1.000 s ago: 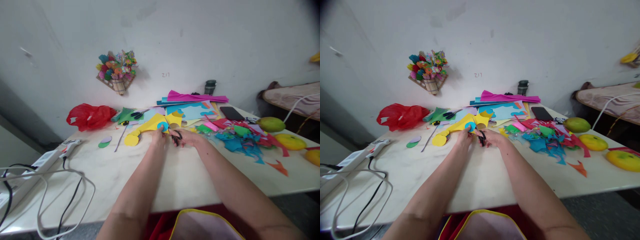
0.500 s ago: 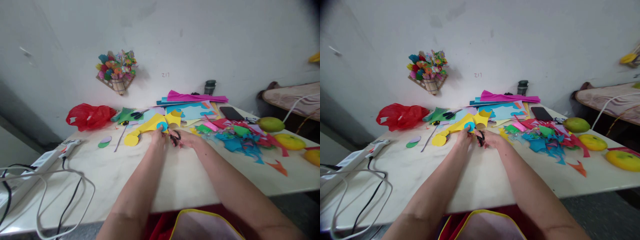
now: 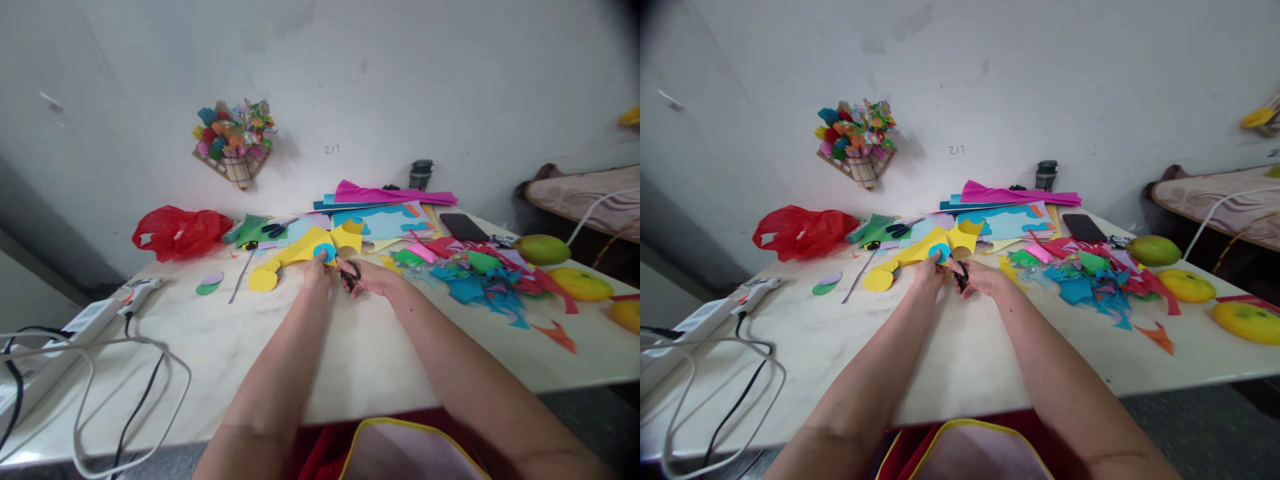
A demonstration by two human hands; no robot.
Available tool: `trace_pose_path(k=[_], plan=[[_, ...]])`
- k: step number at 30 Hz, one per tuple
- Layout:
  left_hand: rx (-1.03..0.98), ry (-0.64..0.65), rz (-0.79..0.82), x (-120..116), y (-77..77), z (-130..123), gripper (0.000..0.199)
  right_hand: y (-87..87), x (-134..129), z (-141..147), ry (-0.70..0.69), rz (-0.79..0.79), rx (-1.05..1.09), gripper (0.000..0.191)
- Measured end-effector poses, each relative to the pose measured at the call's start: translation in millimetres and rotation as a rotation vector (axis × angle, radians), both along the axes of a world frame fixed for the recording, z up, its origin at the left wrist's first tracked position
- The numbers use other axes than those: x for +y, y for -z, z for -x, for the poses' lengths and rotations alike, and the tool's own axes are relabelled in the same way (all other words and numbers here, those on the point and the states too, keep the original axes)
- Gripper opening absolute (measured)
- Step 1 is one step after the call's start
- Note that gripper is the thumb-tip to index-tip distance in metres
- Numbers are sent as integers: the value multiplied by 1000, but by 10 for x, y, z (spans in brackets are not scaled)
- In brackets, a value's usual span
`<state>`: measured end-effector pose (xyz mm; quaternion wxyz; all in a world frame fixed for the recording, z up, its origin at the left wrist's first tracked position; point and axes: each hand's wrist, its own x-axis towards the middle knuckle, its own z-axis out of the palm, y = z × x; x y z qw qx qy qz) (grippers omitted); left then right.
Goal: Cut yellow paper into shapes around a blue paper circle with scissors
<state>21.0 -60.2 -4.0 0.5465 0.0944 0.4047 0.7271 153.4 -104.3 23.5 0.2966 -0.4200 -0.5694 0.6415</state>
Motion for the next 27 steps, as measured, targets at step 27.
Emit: trace_pose_path(k=[27], plan=[[-106, -41, 22, -71, -108, -14, 26, 20, -4, 77, 67, -93, -138, 46]])
